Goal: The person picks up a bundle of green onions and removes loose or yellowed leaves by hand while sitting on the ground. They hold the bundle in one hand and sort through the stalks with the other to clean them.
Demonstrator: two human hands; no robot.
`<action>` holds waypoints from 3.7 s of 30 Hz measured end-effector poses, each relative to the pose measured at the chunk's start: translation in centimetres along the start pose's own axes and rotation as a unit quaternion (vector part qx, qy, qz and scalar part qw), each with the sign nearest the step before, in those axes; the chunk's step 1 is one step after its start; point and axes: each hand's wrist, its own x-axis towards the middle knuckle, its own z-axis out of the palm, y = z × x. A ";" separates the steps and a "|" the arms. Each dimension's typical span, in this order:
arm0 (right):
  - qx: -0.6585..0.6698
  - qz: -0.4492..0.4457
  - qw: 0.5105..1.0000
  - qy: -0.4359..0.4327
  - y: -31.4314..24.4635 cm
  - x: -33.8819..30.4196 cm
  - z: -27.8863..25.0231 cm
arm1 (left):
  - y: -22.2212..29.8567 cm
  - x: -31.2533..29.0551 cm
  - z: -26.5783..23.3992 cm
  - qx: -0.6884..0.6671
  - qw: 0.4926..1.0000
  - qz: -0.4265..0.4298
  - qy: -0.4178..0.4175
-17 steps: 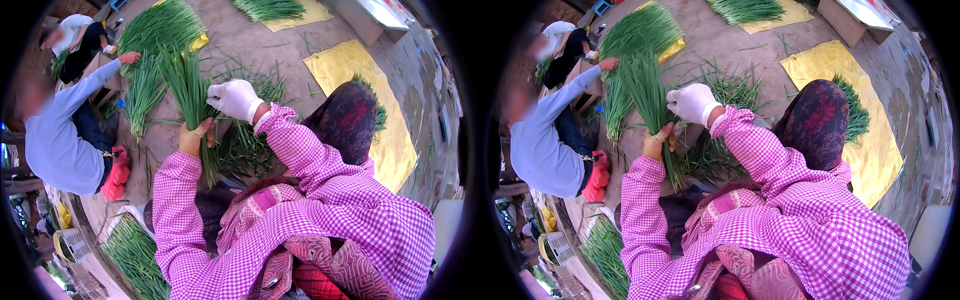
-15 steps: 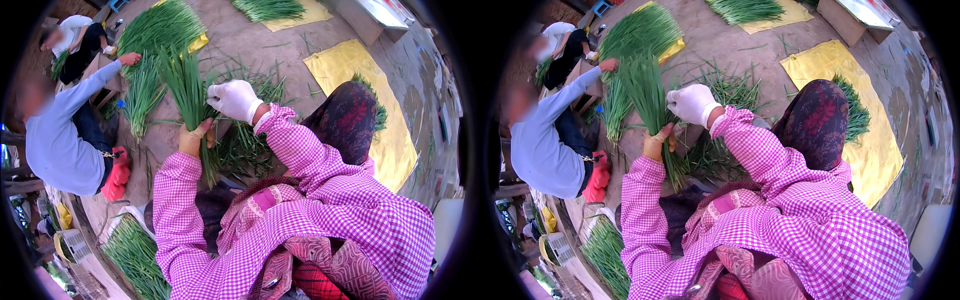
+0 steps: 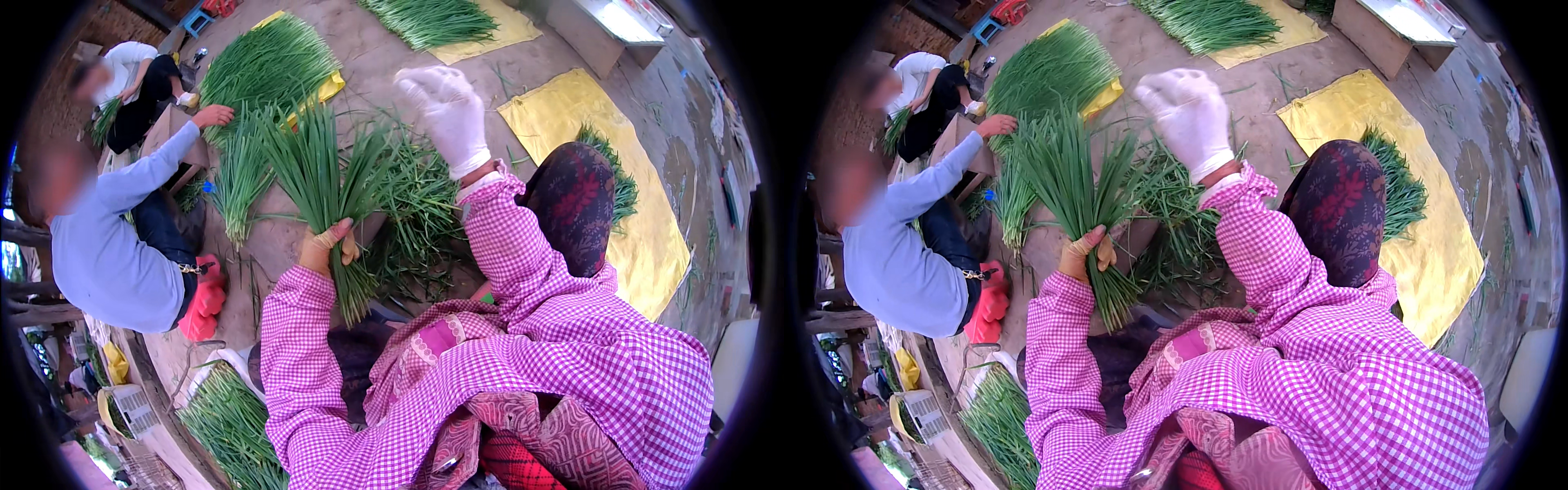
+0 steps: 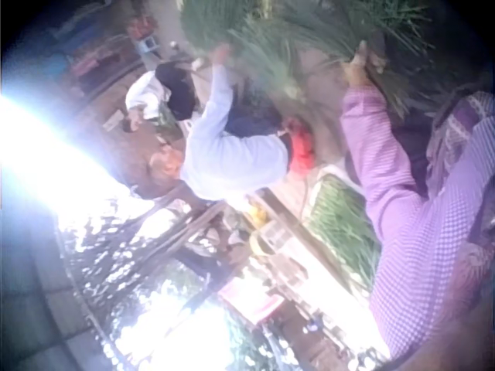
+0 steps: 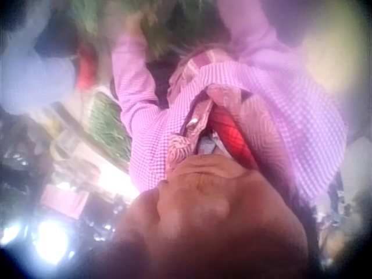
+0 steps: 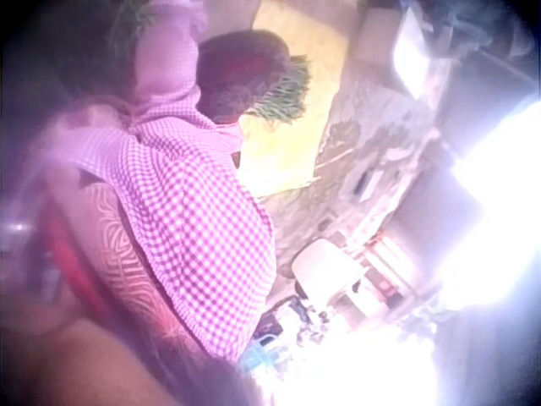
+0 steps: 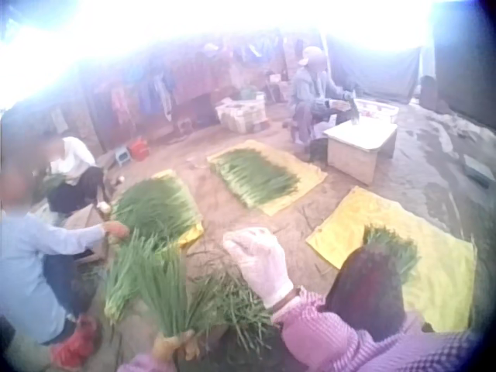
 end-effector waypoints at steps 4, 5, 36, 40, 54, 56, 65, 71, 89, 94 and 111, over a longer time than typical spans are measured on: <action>-0.056 -0.086 0.973 -0.207 -2.6 -1.6 1.3 | -0.4 0.2 -0.1 0.044 0.998 -0.018 -0.029; -0.088 -0.095 0.956 -0.262 -2.6 -2.6 2.0 | -0.3 0.2 0.1 0.045 0.998 -0.023 -0.029; -0.006 0.174 0.960 -0.221 2.4 -2.9 1.1 | 0.4 -0.2 0.6 0.048 0.997 0.060 -0.019; 0.037 0.281 0.958 -0.039 3.7 -0.3 -1.4 | 0.8 -0.8 0.3 0.093 0.995 0.047 -0.009; -0.018 0.191 0.913 -0.360 3.6 -1.6 -0.6 | 0.5 -1.2 0.1 0.152 0.988 0.039 -0.012; 0.017 0.218 0.941 -0.257 4.6 -1.9 0.3 | 0.5 -1.2 -0.1 0.155 0.987 0.044 -0.024; 0.133 0.060 0.984 -0.101 1.8 0.6 -1.7 | 0.4 -1.3 -0.9 0.144 0.989 0.030 -0.022; -0.055 -0.088 0.955 -0.277 1.3 -1.1 0.1 | 0.3 -1.4 -0.2 0.145 0.989 0.020 -0.021; 0.099 -0.015 0.958 -0.268 -1.4 -0.7 -0.5 | 0.4 -0.9 -1.0 0.152 0.987 0.037 0.038; 0.089 0.115 0.969 -0.200 -0.2 -2.1 1.0 | 0.2 -0.6 -0.7 0.122 0.991 0.032 0.035; 0.330 0.277 0.897 -0.100 0.9 -0.6 -0.3 | 0.8 -1.1 -1.2 0.126 0.991 0.038 -0.010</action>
